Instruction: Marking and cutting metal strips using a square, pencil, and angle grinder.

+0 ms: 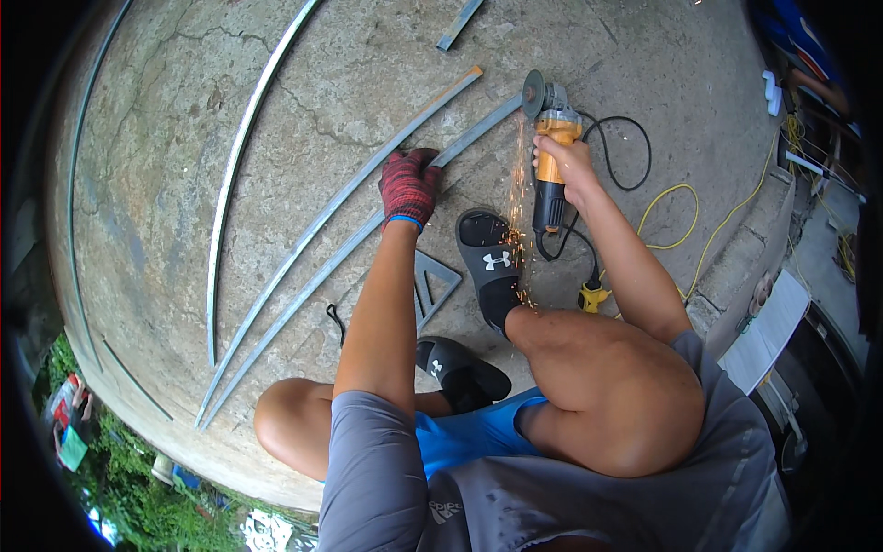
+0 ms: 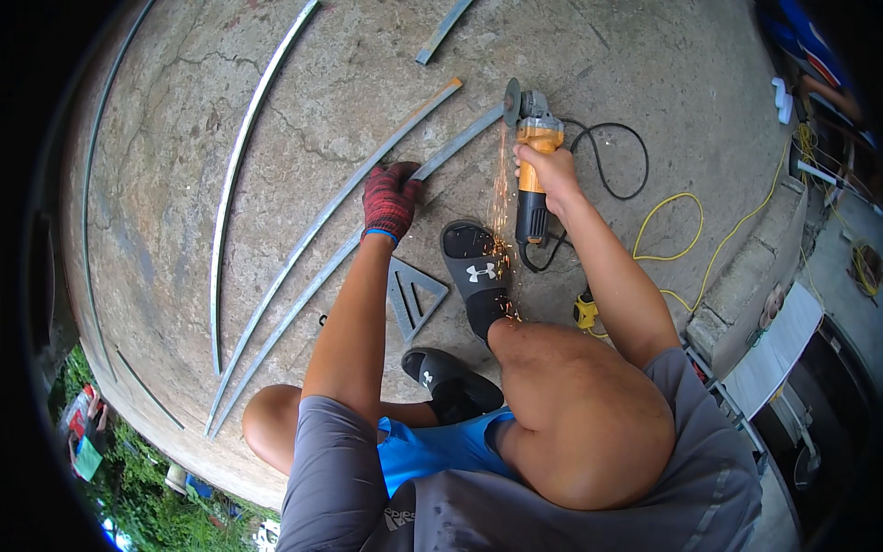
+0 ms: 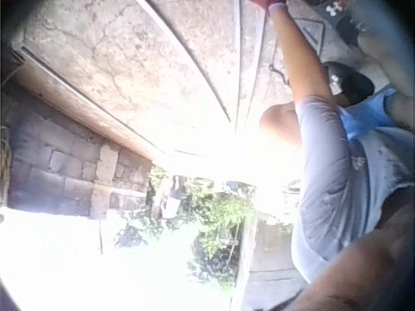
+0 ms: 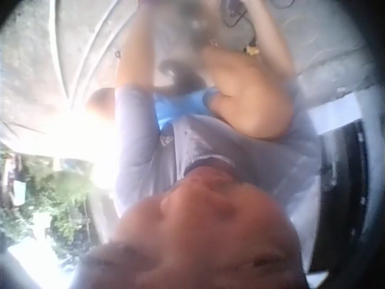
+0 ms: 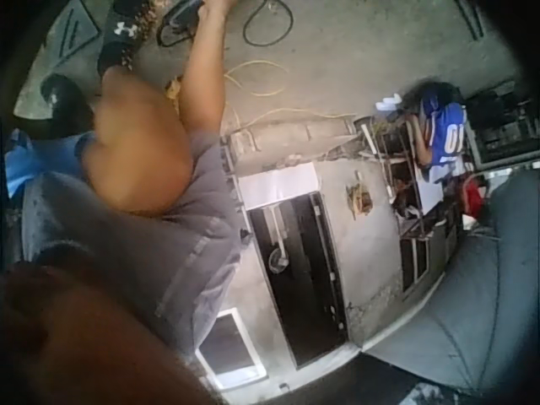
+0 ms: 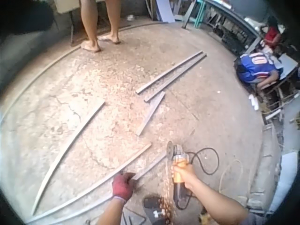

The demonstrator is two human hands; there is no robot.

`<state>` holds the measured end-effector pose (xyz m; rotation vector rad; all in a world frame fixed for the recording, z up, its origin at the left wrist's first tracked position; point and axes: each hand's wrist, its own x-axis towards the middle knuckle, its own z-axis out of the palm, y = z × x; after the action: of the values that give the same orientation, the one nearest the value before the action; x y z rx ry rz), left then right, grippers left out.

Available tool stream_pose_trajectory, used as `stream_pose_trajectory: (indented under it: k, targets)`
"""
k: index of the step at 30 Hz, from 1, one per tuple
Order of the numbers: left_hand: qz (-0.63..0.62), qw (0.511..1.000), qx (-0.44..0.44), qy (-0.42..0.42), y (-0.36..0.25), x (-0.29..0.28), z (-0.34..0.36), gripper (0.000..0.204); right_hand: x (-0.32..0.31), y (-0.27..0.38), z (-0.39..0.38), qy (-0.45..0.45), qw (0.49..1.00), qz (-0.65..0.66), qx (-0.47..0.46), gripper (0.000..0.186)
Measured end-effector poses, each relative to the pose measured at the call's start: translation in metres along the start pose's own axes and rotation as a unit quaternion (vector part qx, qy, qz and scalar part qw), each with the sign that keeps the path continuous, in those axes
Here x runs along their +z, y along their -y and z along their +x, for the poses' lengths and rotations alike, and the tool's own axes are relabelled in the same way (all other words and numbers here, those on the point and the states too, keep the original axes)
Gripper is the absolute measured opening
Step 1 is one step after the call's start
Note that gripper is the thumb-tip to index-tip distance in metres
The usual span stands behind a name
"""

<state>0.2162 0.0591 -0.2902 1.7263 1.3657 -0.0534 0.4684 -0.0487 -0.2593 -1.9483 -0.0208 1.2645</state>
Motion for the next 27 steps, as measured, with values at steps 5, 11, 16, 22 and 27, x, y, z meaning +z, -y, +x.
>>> stream_pose_trajectory:
  k: [5,11,16,22,27]
  targets:
    - [0.015,1.000,0.011,-0.019,-0.0021,-0.0004,-0.0029,0.025,0.0012,-0.0017,0.0017,0.000,1.000,0.004,0.004,0.033]
    - [0.023,1.000,-0.007,0.000,0.0004,-0.0004,-0.0001,0.029,0.0023,-0.0004,0.0008,-0.002,1.000,0.010,0.002,0.032]
    - [0.027,1.000,-0.006,-0.001,0.0002,0.0010,-0.0003,0.029,0.0029,0.0009,-0.0011,-0.002,1.000,0.013,-0.004,0.032]
    - [0.023,1.000,-0.015,0.010,-0.0023,-0.0004,-0.0005,0.029,0.0030,0.0006,-0.0024,-0.008,1.000,0.016,-0.002,0.030]
    - [0.023,1.000,-0.016,0.008,-0.0014,-0.0007,0.0006,0.029,0.0034,0.0006,-0.0032,-0.010,1.000,0.015,0.019,0.031]
